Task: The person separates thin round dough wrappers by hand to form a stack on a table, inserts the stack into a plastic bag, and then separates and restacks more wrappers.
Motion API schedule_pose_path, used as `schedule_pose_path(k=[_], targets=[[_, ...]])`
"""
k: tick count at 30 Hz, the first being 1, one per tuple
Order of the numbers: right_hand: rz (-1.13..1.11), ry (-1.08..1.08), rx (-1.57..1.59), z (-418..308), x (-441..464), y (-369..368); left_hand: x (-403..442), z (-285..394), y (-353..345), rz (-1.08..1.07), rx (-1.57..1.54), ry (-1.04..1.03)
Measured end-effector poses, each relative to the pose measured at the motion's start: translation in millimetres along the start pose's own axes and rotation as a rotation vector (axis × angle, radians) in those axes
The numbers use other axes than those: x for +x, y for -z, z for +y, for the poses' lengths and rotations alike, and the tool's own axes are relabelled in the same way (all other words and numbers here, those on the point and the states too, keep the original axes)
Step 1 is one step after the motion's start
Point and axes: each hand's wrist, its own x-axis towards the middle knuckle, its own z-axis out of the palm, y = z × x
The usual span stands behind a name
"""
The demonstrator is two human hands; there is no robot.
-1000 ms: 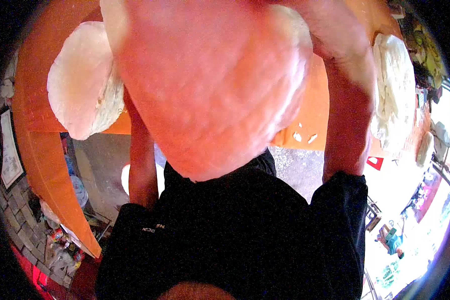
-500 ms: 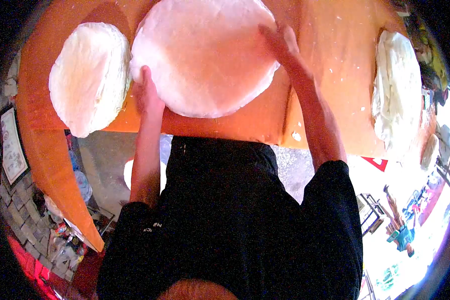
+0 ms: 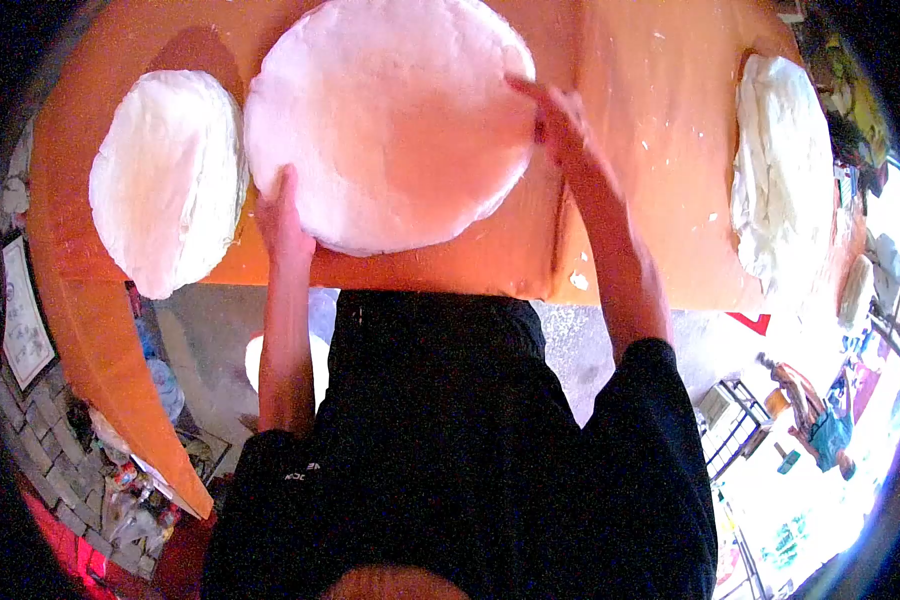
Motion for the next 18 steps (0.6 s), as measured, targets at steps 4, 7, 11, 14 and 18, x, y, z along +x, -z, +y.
schedule_pose_path(k=[4,7,11,14,18], targets=[[-0.057,0.201,0.087,-11.6,8.3,-6.5,25.7,9.2,-22.9,0.114,0.155,-0.017],[-0.144,0.451,-0.077,-0.8,1.7,5.4,31.1,10.5,-15.8,0.109,0.105,0.025],[-0.252,-0.026,0.139,21.2,22.6,22.5,11.7,9.3,11.2,-0.095,-0.057,0.082],[-0.176,-0.08,0.111,-12.2,36.3,18.8,8.5,5.3,2.2,0.013,0.112,0.026],[0.008,0.26,0.007,9.4,51.1,5.2,28.9,21.6,-1.2,0.006,0.082,0.077]])
